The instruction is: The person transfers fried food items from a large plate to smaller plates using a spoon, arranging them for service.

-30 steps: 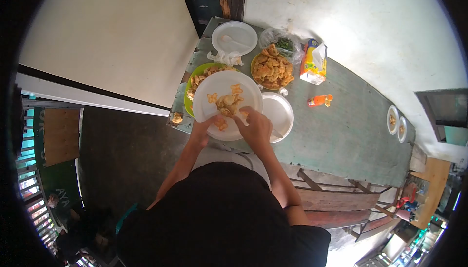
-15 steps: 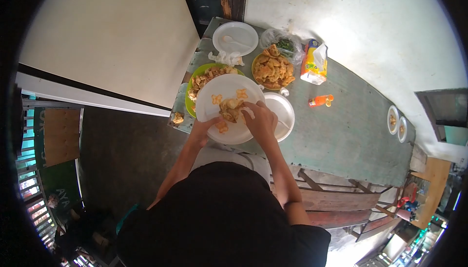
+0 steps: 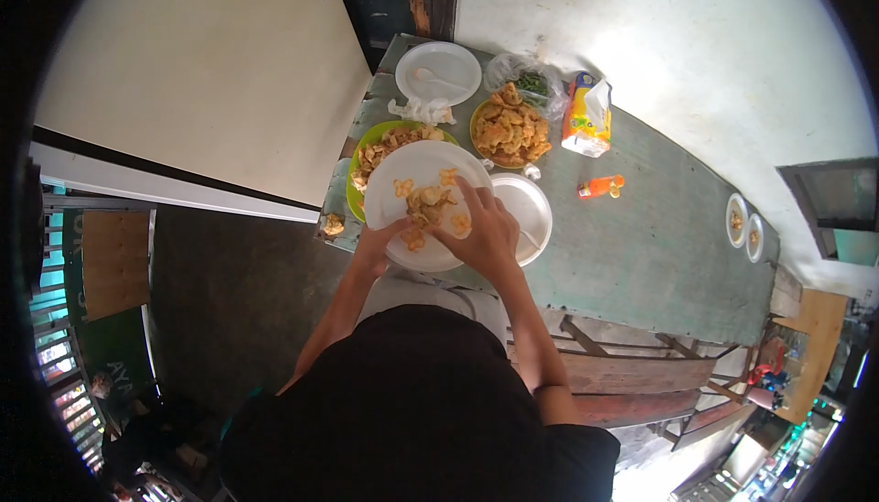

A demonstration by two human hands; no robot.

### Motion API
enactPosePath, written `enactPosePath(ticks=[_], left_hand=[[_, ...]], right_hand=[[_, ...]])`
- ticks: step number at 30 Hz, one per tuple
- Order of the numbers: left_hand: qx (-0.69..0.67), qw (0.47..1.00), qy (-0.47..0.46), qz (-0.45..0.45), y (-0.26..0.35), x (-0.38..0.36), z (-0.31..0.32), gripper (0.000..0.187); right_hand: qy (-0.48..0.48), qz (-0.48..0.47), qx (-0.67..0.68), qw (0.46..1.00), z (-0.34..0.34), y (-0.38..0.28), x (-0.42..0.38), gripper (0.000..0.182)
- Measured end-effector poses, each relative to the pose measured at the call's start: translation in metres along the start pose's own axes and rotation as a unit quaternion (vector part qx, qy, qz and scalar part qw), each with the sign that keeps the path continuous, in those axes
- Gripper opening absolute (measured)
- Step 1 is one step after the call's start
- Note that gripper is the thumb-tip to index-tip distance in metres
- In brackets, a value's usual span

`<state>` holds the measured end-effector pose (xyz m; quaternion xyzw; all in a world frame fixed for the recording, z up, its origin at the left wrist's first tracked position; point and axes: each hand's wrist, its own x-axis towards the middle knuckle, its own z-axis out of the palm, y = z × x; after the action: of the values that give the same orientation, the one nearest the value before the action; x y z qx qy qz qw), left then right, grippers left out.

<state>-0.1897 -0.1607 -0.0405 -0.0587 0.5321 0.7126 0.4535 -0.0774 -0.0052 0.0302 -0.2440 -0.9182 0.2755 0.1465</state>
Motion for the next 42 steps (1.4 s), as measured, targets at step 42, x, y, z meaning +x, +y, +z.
enactPosePath(ticks=[42], left_hand=[[0.048,0.998,-0.04,-0.002,0.011,0.009,0.006,0.047]], right_hand=[[-0.001,0.044,0.033,0.998,0.013,0.001,0.0,0.036]])
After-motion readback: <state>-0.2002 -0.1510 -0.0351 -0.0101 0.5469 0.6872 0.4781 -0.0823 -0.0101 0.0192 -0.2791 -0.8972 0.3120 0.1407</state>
